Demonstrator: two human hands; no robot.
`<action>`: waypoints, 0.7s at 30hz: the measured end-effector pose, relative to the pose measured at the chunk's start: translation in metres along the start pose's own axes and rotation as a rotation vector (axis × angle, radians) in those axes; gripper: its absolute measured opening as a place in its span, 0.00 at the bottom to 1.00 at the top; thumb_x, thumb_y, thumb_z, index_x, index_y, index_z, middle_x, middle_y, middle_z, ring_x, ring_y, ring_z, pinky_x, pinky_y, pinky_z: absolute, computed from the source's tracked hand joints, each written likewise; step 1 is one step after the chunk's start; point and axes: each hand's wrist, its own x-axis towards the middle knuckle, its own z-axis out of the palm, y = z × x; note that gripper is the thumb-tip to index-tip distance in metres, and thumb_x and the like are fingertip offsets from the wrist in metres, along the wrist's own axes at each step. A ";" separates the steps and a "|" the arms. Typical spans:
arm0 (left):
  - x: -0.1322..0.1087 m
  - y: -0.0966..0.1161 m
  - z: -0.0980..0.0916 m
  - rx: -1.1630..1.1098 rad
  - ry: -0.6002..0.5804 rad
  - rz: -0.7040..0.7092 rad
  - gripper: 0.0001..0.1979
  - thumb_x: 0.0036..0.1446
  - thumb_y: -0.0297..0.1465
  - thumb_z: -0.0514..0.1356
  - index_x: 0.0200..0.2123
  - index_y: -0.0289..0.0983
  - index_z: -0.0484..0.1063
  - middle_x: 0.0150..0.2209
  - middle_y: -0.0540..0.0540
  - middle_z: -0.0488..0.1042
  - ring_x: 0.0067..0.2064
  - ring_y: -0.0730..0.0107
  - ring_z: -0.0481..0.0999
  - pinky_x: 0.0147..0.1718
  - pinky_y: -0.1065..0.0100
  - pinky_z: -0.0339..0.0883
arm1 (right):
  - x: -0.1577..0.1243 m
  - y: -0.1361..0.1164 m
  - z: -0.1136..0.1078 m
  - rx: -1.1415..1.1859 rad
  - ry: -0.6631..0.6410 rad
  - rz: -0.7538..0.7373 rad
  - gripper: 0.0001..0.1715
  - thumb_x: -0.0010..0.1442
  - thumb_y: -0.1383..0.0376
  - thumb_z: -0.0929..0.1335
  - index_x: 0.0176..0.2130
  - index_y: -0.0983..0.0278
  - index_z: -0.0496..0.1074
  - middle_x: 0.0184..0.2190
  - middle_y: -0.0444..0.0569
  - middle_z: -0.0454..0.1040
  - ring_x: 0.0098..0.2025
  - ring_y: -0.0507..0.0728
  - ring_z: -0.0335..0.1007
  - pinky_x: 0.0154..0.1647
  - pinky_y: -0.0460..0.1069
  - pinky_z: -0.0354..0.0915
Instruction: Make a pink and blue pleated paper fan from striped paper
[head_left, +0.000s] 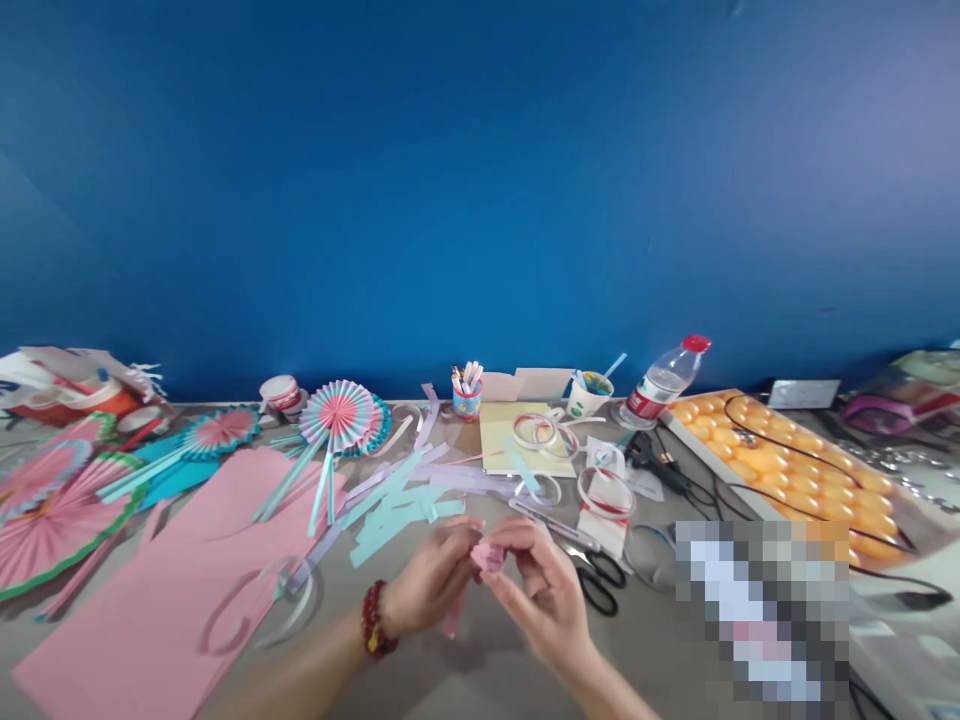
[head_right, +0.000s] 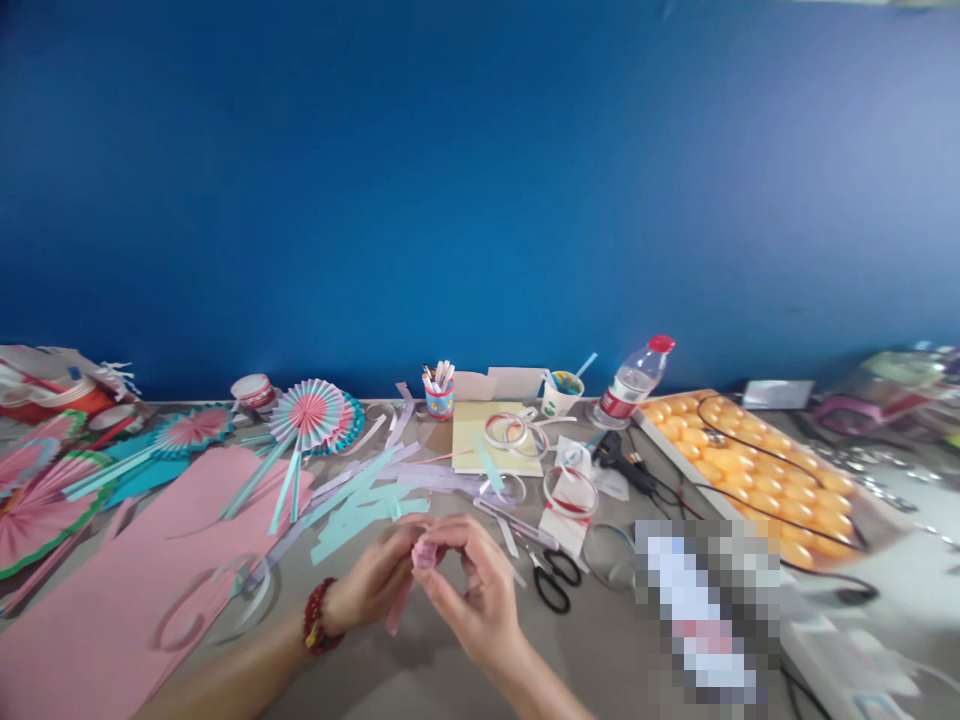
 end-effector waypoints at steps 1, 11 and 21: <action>-0.002 -0.001 0.002 0.002 0.020 0.010 0.15 0.71 0.35 0.41 0.41 0.38 0.65 0.38 0.41 0.74 0.49 0.62 0.72 0.53 0.59 0.64 | 0.001 -0.003 0.000 -0.018 -0.016 -0.018 0.07 0.59 0.67 0.71 0.40 0.59 0.75 0.35 0.51 0.75 0.39 0.58 0.72 0.39 0.50 0.70; -0.004 -0.008 0.006 -0.069 0.234 0.200 0.11 0.71 0.33 0.45 0.46 0.38 0.66 0.39 0.41 0.74 0.50 0.61 0.71 0.51 0.59 0.66 | 0.020 -0.020 0.007 -0.126 -0.127 -0.193 0.11 0.58 0.71 0.70 0.42 0.59 0.74 0.36 0.50 0.76 0.38 0.57 0.74 0.36 0.49 0.71; 0.005 -0.004 -0.008 -0.021 0.322 0.271 0.12 0.71 0.33 0.45 0.46 0.38 0.66 0.36 0.42 0.72 0.45 0.63 0.72 0.48 0.60 0.67 | 0.033 -0.017 0.015 -0.121 -0.179 -0.244 0.12 0.58 0.71 0.71 0.43 0.58 0.74 0.36 0.47 0.76 0.37 0.55 0.72 0.39 0.49 0.69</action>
